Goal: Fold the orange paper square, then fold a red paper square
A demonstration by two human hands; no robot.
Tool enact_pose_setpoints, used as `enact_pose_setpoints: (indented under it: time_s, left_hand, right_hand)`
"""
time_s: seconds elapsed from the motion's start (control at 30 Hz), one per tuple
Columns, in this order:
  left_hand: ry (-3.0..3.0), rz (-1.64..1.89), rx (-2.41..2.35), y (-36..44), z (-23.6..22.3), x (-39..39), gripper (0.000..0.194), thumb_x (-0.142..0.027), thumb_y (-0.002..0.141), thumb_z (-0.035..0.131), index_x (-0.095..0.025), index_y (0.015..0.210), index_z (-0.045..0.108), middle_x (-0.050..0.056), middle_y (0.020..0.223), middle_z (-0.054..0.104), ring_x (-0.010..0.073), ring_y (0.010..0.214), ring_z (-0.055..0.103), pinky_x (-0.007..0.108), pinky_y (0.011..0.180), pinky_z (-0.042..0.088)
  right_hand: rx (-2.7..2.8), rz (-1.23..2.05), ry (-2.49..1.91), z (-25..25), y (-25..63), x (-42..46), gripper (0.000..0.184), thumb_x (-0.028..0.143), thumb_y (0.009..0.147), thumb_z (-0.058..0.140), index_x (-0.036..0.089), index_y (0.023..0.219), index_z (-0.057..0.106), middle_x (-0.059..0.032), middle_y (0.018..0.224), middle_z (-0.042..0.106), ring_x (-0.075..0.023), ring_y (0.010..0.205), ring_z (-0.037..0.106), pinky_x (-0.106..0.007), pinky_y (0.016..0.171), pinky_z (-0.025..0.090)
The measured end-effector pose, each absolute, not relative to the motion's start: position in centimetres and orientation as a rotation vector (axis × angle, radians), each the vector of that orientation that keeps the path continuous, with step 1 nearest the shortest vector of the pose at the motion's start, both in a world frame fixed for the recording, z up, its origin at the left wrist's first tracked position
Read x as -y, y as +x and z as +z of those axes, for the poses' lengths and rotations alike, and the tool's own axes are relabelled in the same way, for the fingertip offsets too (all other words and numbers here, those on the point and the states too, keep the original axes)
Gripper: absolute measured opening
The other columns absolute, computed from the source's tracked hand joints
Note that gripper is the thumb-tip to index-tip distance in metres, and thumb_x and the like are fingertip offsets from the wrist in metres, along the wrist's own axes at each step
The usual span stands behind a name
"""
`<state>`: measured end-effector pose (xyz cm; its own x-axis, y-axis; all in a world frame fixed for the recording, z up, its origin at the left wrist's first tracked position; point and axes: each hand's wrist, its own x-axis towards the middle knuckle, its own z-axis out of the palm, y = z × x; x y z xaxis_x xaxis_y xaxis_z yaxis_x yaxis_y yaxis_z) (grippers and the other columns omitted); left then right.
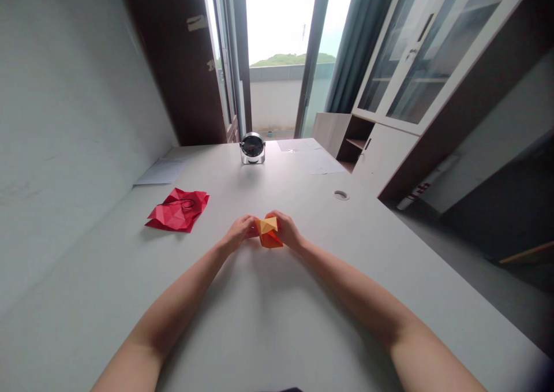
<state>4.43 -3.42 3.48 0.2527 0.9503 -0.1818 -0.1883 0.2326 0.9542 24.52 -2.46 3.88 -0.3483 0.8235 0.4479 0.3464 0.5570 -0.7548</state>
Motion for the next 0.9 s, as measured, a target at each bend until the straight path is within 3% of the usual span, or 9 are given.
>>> enact_pose_setpoints:
  time_s: [0.27, 0.43, 0.63, 0.9]
  left_hand:
    - [1.047, 0.957, -1.021, 4.3, 3.3, 3.4, 0.037, -0.048, 0.08, 0.068, -0.014, 0.093, 0.062, 0.01, 0.092, 0.071, 0.0178, 0.082, 0.07, 0.037, 0.085, 0.056]
    - [1.086, 0.962, -1.017, 4.5, 3.2, 3.6, 0.039, -0.05, 0.08, 0.068, -0.013, 0.094, 0.064, 0.009, 0.089, 0.072, 0.018, 0.084, 0.07, 0.034, 0.084, 0.055]
    - [1.15, 1.048, -0.964, 5.1, 2.8, 3.6, 0.047, -0.054, 0.079, 0.07, -0.011, 0.098, 0.068, 0.01, 0.094, 0.071, 0.018, 0.083, 0.068, 0.035, 0.085, 0.056]
    - [1.496, 1.151, -1.025, 5.5, 2.1, 3.9, 0.038, -0.051, 0.083, 0.066, -0.016, 0.096, 0.07, 0.006, 0.087, 0.072, 0.0184, 0.08, 0.066, 0.03, 0.075, 0.054]
  right_hand:
    - [1.963, 0.642, -1.051, 3.4, 24.5, 2.1, 0.021, 0.023, 0.073, 0.056, 0.02, 0.094, 0.06, 0.0003, 0.078, 0.065, -0.0127, 0.067, 0.054, -0.024, 0.063, 0.041]
    - [1.923, 0.645, -1.225, 3.2, 24.8, 1.9, 0.035, 0.028, 0.069, 0.063, 0.023, 0.103, 0.056, 0.002, 0.078, 0.064, -0.0128, 0.063, 0.051, -0.023, 0.058, 0.037]
    - [1.955, 0.702, -1.183, 3.0, 25.3, 2.2, 0.049, 0.033, 0.064, 0.071, 0.024, 0.108, 0.052, 0.0011, 0.092, 0.063, -0.0136, 0.07, 0.053, -0.022, 0.061, 0.037]
    - [2.023, 0.583, -1.182, 2.7, 25.4, 1.8, 0.038, 0.025, 0.07, 0.065, 0.024, 0.108, 0.057, -0.001, 0.095, 0.061, -0.0153, 0.078, 0.053, -0.024, 0.069, 0.038]
